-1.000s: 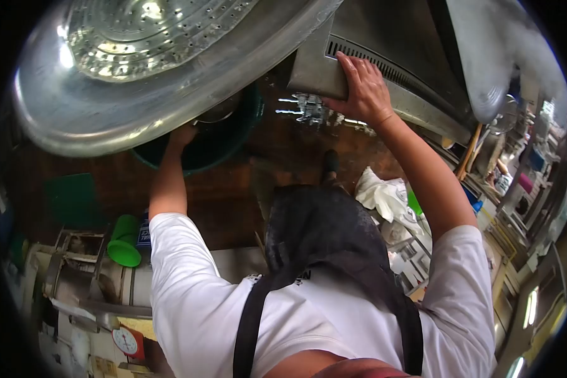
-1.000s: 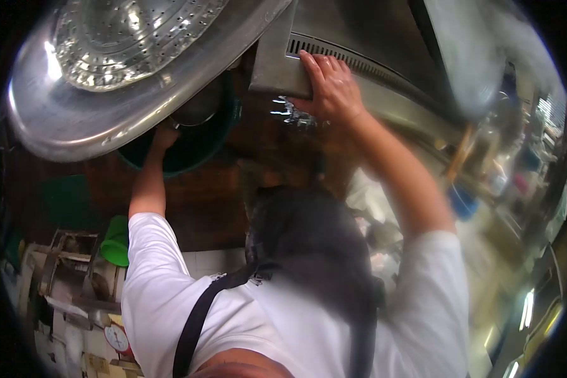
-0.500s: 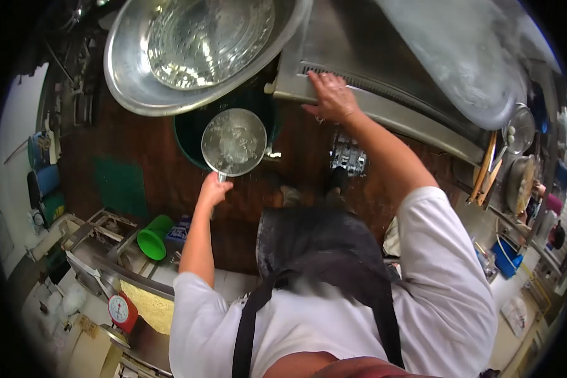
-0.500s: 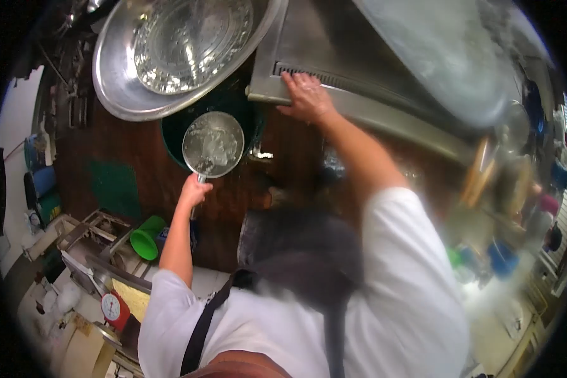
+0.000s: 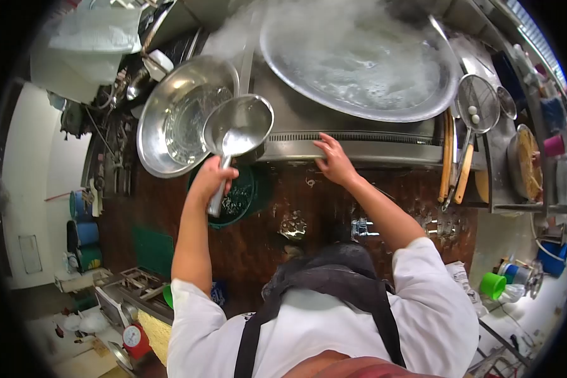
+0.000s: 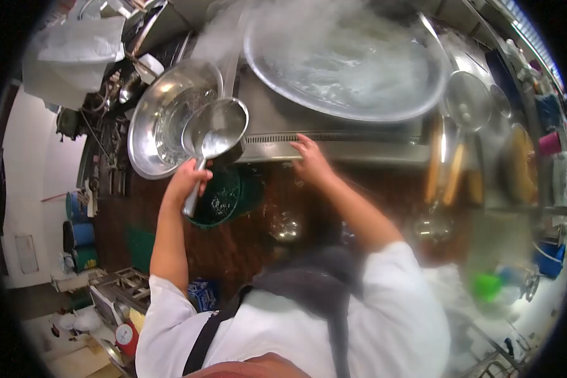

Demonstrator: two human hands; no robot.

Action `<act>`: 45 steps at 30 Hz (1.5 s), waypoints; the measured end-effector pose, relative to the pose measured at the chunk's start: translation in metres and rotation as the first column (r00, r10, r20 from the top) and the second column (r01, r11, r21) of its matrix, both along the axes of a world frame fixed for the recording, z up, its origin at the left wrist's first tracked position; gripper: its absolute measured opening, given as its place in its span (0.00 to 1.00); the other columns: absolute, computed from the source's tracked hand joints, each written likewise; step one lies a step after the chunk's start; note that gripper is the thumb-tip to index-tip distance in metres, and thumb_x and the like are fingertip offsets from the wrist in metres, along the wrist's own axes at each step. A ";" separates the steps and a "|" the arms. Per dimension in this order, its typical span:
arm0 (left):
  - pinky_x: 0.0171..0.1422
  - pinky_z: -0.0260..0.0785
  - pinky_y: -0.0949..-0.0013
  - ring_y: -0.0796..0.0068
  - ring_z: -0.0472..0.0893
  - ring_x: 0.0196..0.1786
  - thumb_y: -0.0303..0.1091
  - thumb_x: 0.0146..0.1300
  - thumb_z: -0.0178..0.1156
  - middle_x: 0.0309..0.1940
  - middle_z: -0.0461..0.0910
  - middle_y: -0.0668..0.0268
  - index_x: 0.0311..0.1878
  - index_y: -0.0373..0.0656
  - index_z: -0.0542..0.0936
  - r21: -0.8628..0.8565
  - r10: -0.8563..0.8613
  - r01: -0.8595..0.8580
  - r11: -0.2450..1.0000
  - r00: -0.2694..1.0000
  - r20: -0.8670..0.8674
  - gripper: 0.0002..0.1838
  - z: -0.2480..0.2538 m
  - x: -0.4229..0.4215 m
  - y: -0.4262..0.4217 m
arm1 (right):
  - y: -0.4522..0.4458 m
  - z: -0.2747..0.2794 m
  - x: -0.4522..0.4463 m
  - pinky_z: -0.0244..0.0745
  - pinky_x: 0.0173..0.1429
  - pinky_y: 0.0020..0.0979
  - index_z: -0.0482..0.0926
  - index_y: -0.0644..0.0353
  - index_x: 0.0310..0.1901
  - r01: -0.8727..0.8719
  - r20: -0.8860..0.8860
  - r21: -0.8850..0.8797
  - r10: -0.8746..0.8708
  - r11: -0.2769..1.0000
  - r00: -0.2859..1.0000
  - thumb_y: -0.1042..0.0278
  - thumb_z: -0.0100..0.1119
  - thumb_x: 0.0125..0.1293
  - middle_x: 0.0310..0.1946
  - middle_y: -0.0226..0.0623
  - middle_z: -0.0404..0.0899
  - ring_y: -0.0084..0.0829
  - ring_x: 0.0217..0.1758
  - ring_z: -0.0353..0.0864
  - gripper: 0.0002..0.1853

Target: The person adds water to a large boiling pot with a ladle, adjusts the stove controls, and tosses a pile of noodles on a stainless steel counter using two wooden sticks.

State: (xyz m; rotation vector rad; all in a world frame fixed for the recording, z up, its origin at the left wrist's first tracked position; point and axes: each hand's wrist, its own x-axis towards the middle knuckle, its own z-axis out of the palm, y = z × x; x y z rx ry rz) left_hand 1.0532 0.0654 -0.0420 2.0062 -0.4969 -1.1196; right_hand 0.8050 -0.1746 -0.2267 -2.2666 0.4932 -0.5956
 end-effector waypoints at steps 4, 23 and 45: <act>0.22 0.67 0.68 0.76 0.75 0.18 0.27 0.53 0.67 0.21 0.75 0.66 0.39 0.39 0.74 0.088 -0.115 0.098 0.991 0.968 0.224 0.13 0.059 -0.001 -0.098 | -0.018 0.009 -0.106 0.64 0.75 0.44 0.74 0.58 0.62 0.179 -0.018 0.034 -0.178 0.983 0.984 0.74 0.65 0.61 0.71 0.47 0.63 0.50 0.74 0.63 0.26; 0.60 0.77 0.56 0.53 0.82 0.60 0.34 0.66 0.54 0.55 0.83 0.51 0.54 0.39 0.83 0.316 -0.316 0.042 0.948 -0.002 0.949 0.17 0.177 -0.033 -0.384 | -0.015 0.004 -0.250 0.69 0.71 0.41 0.75 0.59 0.60 0.481 0.054 0.040 -0.483 0.876 0.874 0.76 0.62 0.62 0.67 0.47 0.67 0.47 0.67 0.72 0.23; 0.17 0.64 0.74 0.83 0.70 0.16 0.50 0.73 0.59 0.24 0.71 0.74 0.41 0.49 0.71 -0.013 0.652 -0.651 0.759 0.759 0.011 0.15 -0.036 0.059 0.228 | 0.079 -0.076 0.205 0.49 0.78 0.62 0.51 0.59 0.78 -0.366 -0.563 -0.271 0.162 0.890 0.810 0.40 0.66 0.61 0.76 0.56 0.54 0.53 0.81 0.51 0.52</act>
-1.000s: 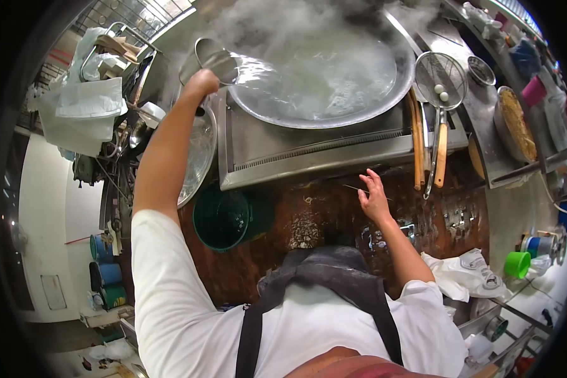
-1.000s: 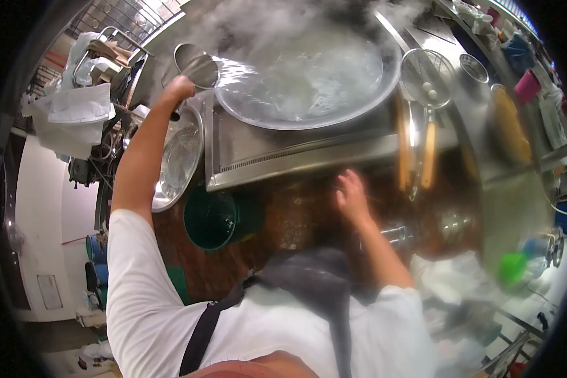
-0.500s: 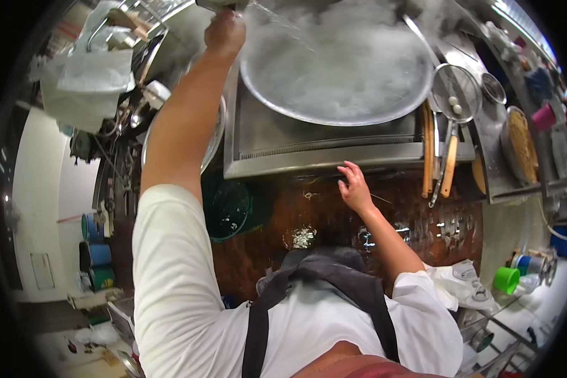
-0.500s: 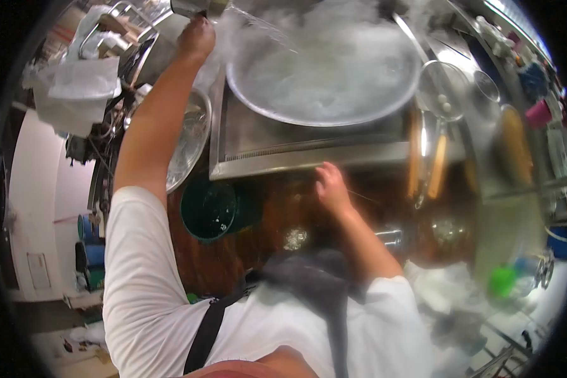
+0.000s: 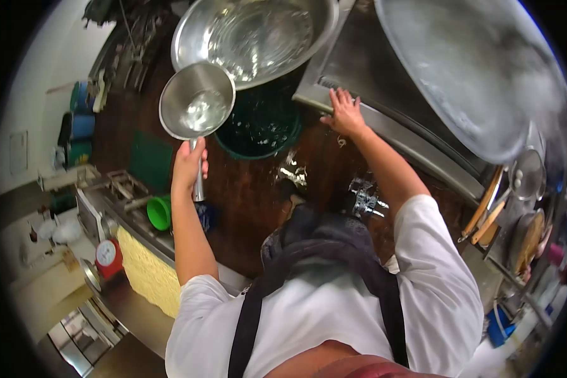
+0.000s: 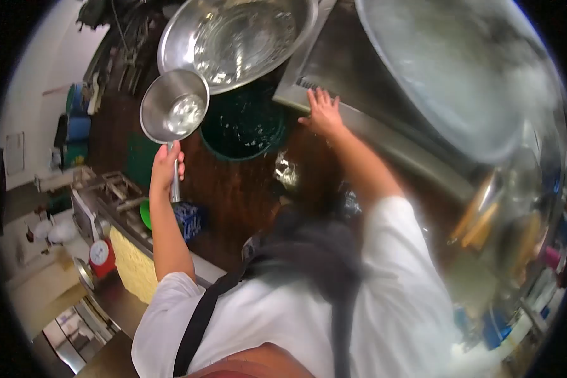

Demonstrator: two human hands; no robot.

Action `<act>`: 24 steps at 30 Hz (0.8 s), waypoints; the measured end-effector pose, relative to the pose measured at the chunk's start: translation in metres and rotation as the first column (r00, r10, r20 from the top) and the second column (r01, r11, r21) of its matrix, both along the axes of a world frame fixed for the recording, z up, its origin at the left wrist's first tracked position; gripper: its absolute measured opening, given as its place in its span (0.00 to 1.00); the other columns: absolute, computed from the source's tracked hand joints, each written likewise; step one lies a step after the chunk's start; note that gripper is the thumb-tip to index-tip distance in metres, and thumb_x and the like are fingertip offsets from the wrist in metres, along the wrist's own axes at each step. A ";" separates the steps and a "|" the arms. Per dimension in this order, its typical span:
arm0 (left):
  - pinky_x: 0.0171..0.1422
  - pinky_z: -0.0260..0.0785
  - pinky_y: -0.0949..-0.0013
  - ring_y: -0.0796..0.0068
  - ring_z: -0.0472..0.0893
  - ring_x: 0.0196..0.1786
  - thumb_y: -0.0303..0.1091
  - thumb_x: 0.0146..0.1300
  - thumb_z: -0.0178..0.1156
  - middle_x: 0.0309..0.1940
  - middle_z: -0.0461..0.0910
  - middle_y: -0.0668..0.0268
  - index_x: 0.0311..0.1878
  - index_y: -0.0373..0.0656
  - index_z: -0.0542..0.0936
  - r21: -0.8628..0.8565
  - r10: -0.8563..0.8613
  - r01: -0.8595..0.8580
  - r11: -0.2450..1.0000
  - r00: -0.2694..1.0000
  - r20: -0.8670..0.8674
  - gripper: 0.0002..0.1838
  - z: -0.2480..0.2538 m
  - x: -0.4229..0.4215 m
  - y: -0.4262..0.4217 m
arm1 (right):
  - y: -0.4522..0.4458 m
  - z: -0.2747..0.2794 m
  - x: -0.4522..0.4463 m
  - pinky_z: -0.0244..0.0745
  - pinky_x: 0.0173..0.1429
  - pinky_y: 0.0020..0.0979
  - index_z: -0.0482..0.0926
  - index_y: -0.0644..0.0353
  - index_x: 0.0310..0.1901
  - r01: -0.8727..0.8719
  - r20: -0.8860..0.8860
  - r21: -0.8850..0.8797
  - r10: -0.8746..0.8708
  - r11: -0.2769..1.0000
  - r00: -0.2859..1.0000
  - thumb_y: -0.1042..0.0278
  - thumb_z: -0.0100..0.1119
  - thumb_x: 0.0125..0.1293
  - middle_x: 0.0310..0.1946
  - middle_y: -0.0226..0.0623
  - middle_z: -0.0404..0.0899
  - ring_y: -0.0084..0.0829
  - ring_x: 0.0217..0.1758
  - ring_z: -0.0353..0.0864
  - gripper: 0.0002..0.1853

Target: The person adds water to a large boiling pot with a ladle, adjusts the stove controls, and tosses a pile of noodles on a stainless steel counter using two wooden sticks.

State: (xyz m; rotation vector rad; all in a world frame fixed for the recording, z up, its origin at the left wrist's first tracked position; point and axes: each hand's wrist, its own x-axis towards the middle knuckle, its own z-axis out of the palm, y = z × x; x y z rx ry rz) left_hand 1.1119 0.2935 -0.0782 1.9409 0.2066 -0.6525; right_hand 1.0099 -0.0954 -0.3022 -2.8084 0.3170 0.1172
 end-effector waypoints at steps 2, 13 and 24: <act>0.15 0.64 0.72 0.82 0.70 0.15 0.48 0.73 0.58 0.23 0.70 0.73 0.40 0.47 0.71 0.079 0.058 -0.057 0.995 0.998 -0.018 0.15 -0.041 0.018 0.052 | 0.008 -0.004 0.033 0.60 0.71 0.59 0.52 0.61 0.77 -0.013 0.020 -0.086 0.015 0.996 1.000 0.36 0.66 0.58 0.70 0.53 0.65 0.50 0.71 0.66 0.54; 0.48 0.79 0.47 0.45 0.85 0.42 0.34 0.66 0.55 0.45 0.84 0.44 0.56 0.31 0.74 0.550 -0.385 0.575 0.606 0.817 -0.430 0.20 -0.461 0.166 0.055 | 0.014 -0.018 0.073 0.69 0.62 0.45 0.64 0.64 0.70 -0.033 0.029 -0.157 0.038 0.987 0.999 0.41 0.73 0.52 0.53 0.47 0.75 0.46 0.56 0.75 0.50; 0.65 0.73 0.48 0.43 0.79 0.60 0.39 0.62 0.59 0.58 0.79 0.44 0.60 0.40 0.77 0.736 -0.446 0.463 0.495 0.862 -0.242 0.24 -0.606 0.200 -0.067 | 0.009 -0.028 0.076 0.68 0.63 0.49 0.64 0.59 0.71 0.009 -0.013 -0.111 -0.011 0.994 1.000 0.42 0.75 0.48 0.57 0.46 0.74 0.48 0.57 0.74 0.52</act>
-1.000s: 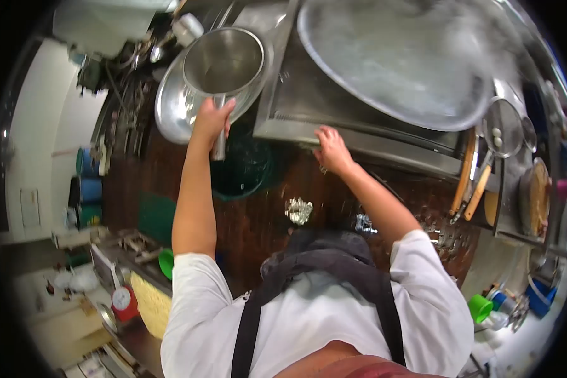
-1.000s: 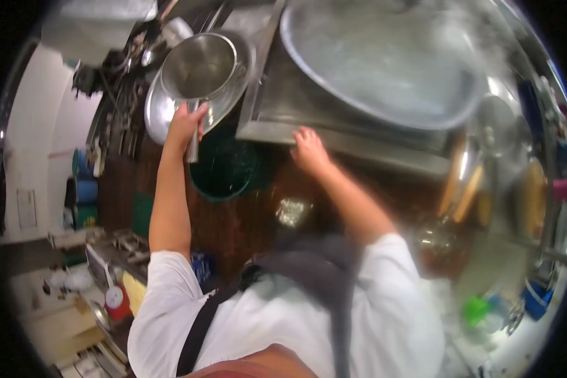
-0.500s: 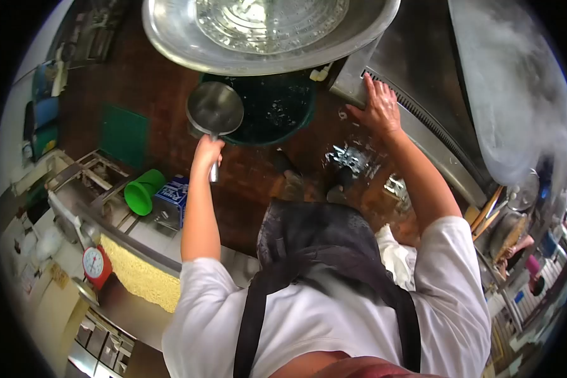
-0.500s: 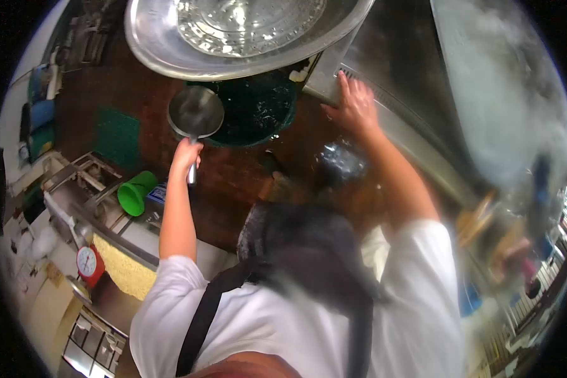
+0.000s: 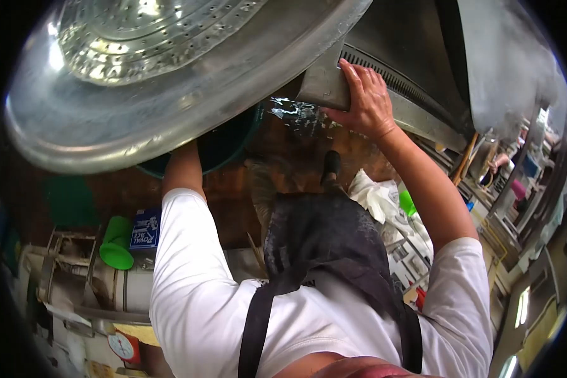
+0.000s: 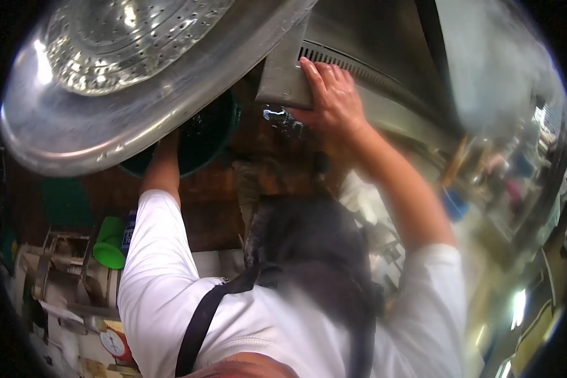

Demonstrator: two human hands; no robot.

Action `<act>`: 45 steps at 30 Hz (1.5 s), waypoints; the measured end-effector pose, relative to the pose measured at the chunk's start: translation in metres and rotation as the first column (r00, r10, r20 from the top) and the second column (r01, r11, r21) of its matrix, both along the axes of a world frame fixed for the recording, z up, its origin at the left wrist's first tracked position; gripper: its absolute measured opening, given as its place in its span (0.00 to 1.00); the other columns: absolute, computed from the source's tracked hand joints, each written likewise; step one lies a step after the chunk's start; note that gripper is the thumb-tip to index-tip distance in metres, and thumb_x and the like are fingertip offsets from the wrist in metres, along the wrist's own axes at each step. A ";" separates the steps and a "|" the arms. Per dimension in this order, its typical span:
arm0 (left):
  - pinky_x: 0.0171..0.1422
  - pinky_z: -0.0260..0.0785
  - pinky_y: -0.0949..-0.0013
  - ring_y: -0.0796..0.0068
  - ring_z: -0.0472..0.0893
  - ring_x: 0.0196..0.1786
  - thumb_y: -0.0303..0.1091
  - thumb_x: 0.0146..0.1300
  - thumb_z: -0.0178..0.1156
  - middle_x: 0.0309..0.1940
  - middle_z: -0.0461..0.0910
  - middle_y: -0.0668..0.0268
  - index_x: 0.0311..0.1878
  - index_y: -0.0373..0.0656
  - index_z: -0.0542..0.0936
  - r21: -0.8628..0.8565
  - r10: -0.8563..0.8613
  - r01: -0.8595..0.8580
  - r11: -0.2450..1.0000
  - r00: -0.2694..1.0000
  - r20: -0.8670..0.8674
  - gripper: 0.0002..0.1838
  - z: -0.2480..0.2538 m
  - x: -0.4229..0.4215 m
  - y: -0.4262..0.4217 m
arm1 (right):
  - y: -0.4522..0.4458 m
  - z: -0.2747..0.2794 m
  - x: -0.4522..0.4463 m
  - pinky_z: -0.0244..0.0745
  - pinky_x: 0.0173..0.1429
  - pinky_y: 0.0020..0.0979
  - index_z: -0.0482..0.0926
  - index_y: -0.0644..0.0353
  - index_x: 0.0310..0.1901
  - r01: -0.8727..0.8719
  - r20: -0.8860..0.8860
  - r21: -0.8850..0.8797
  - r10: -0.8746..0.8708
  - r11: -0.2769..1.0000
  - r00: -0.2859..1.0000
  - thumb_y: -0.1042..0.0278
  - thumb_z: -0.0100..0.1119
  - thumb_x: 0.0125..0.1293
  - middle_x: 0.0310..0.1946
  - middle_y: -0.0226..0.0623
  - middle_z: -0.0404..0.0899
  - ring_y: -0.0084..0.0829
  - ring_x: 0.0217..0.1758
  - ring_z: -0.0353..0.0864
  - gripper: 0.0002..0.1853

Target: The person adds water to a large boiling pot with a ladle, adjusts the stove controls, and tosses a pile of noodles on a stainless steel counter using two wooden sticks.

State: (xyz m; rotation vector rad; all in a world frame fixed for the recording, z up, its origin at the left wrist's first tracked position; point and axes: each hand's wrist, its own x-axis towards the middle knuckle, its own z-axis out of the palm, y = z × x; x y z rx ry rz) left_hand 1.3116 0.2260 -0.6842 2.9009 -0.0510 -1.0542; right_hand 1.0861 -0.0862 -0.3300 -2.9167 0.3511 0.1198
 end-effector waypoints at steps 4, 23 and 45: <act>0.65 0.73 0.48 0.41 0.79 0.60 0.39 0.60 0.60 0.58 0.78 0.43 0.60 0.39 0.77 -0.135 -0.203 0.200 0.971 0.979 -0.010 0.25 -0.043 0.003 0.003 | 0.000 -0.005 0.001 0.68 0.62 0.48 0.64 0.58 0.71 -0.005 0.015 -0.012 0.005 1.000 1.000 0.43 0.75 0.47 0.57 0.45 0.74 0.47 0.56 0.74 0.52; 0.58 0.72 0.48 0.35 0.78 0.54 0.33 0.47 0.63 0.45 0.81 0.38 0.50 0.32 0.79 -0.516 -0.305 0.208 0.831 0.946 -0.110 0.25 0.170 -0.053 0.120 | -0.002 0.004 -0.013 0.70 0.59 0.42 0.65 0.61 0.70 -0.036 0.097 -0.067 0.042 0.997 0.994 0.37 0.68 0.55 0.51 0.43 0.75 0.43 0.56 0.75 0.48; 0.21 0.65 0.70 0.77 0.73 0.17 0.29 0.52 0.68 0.24 0.76 0.67 0.47 0.36 0.75 -0.750 -0.121 -0.059 0.659 0.976 -0.184 0.19 0.623 -0.265 -0.118 | -0.080 0.116 -0.376 0.56 0.79 0.44 0.53 0.62 0.77 0.172 0.296 0.543 -0.380 0.822 0.876 0.63 0.67 0.63 0.73 0.53 0.61 0.52 0.77 0.59 0.44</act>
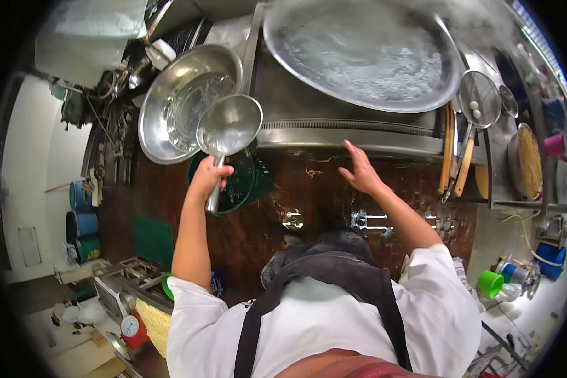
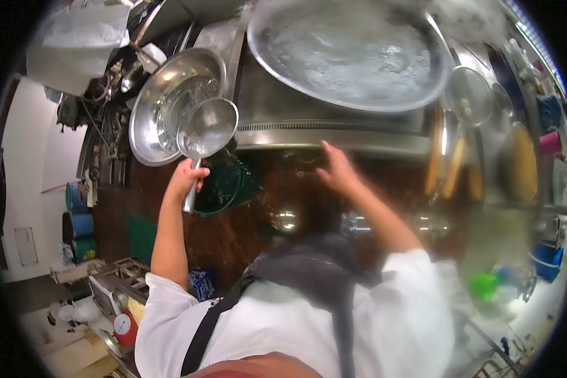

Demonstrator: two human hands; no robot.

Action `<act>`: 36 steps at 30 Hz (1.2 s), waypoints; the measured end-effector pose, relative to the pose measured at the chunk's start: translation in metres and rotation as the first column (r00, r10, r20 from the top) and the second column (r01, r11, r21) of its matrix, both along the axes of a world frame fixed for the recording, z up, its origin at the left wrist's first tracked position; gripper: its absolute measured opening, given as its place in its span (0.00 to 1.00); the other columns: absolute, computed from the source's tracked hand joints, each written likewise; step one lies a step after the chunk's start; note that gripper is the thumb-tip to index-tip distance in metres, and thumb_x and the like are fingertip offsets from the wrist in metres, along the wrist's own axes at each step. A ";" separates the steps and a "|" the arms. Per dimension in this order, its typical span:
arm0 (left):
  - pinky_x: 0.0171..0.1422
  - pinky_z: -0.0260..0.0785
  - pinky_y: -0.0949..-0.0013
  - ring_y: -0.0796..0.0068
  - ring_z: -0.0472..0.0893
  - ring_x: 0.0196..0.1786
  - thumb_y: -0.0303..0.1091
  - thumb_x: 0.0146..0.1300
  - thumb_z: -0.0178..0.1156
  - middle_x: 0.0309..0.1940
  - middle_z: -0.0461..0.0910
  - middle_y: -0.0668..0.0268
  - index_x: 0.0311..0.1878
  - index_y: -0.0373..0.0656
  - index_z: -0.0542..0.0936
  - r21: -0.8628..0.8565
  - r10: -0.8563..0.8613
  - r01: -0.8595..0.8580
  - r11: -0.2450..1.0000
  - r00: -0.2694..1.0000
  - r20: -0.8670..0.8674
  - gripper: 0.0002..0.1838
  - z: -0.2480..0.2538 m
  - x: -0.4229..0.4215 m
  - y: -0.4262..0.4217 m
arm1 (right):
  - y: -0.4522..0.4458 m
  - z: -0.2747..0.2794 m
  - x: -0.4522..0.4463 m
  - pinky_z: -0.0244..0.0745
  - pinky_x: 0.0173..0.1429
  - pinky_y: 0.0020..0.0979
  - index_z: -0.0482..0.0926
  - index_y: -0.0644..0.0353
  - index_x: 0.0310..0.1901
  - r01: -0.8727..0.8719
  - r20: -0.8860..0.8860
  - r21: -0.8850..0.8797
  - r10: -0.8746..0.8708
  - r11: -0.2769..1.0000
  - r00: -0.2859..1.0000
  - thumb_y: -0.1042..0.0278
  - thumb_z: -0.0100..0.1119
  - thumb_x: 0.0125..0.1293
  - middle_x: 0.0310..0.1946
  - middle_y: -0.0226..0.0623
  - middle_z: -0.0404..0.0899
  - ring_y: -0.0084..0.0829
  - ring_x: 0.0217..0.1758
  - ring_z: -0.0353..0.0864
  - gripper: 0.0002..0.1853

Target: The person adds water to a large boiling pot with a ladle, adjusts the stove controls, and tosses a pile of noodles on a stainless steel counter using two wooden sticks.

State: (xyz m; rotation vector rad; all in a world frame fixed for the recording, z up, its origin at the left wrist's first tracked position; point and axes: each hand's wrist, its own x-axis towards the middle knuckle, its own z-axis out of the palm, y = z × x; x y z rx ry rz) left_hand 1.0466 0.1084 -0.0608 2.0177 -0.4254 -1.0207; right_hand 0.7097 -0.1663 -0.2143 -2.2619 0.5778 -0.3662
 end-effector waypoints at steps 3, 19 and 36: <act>0.21 0.65 0.70 0.78 0.74 0.18 0.28 0.53 0.68 0.24 0.77 0.67 0.43 0.38 0.76 0.086 -0.073 0.063 0.994 0.989 0.130 0.15 0.040 0.006 -0.072 | -0.007 -0.028 -0.116 0.55 0.79 0.43 0.52 0.58 0.77 0.183 -0.092 0.009 -0.182 0.983 0.979 0.65 0.66 0.64 0.74 0.51 0.60 0.51 0.77 0.58 0.44; 0.66 0.73 0.56 0.54 0.80 0.64 0.33 0.64 0.53 0.61 0.80 0.54 0.55 0.43 0.85 0.683 -0.681 0.046 0.729 0.149 0.717 0.19 0.119 -0.013 -0.384 | 0.060 -0.053 -0.285 0.59 0.77 0.41 0.56 0.61 0.76 0.624 -0.030 0.006 -0.623 0.782 0.781 0.73 0.65 0.61 0.70 0.52 0.64 0.50 0.74 0.63 0.43; 0.21 0.70 0.63 0.68 0.76 0.16 0.33 0.54 0.61 0.21 0.77 0.60 0.34 0.35 0.71 -0.229 -0.128 0.254 0.940 0.882 0.453 0.12 -0.068 0.073 -0.230 | 0.174 -0.047 -0.144 0.70 0.68 0.37 0.59 0.58 0.75 0.805 -0.050 0.059 -0.803 0.591 0.594 0.77 0.62 0.61 0.66 0.44 0.68 0.40 0.62 0.75 0.40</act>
